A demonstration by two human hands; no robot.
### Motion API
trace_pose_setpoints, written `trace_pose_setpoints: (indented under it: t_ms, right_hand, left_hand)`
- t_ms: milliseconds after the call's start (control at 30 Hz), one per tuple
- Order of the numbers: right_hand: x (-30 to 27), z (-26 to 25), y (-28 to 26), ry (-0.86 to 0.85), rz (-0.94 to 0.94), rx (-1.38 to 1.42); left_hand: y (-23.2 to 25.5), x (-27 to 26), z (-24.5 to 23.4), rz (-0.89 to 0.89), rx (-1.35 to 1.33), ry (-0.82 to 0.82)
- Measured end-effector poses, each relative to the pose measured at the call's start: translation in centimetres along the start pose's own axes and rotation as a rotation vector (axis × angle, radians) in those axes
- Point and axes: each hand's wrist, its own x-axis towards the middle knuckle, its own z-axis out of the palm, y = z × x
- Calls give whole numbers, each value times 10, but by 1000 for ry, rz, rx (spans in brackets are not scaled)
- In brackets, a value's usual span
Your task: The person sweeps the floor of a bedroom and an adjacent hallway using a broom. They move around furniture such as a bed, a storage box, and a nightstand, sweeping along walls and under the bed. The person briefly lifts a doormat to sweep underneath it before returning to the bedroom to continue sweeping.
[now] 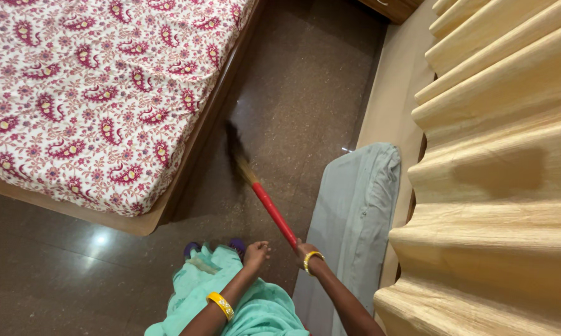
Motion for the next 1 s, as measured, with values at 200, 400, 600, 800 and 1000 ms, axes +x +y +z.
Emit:
trace_pose_setpoints:
  t_ms: [200,400,600,800,1000]
  right_hand:
    - [-19,-31,33,64,-6,56]
    - [30,-39,-17,68,469,618]
    - [38,-4,-54,1,276,135]
    - [22,74,-84,-5,372,221]
    - [-25,155,-132,10,422,186]
  left_hand:
    - [19,-6,5,-6,-25,8]
    - [13,-12,7,-108,-38,15]
    - [-15,-2,-12,-34,51,-32]
    - [-49,-29,-83,-15,-63,-59]
    - [-84,-105,-221,-104,67,-107]
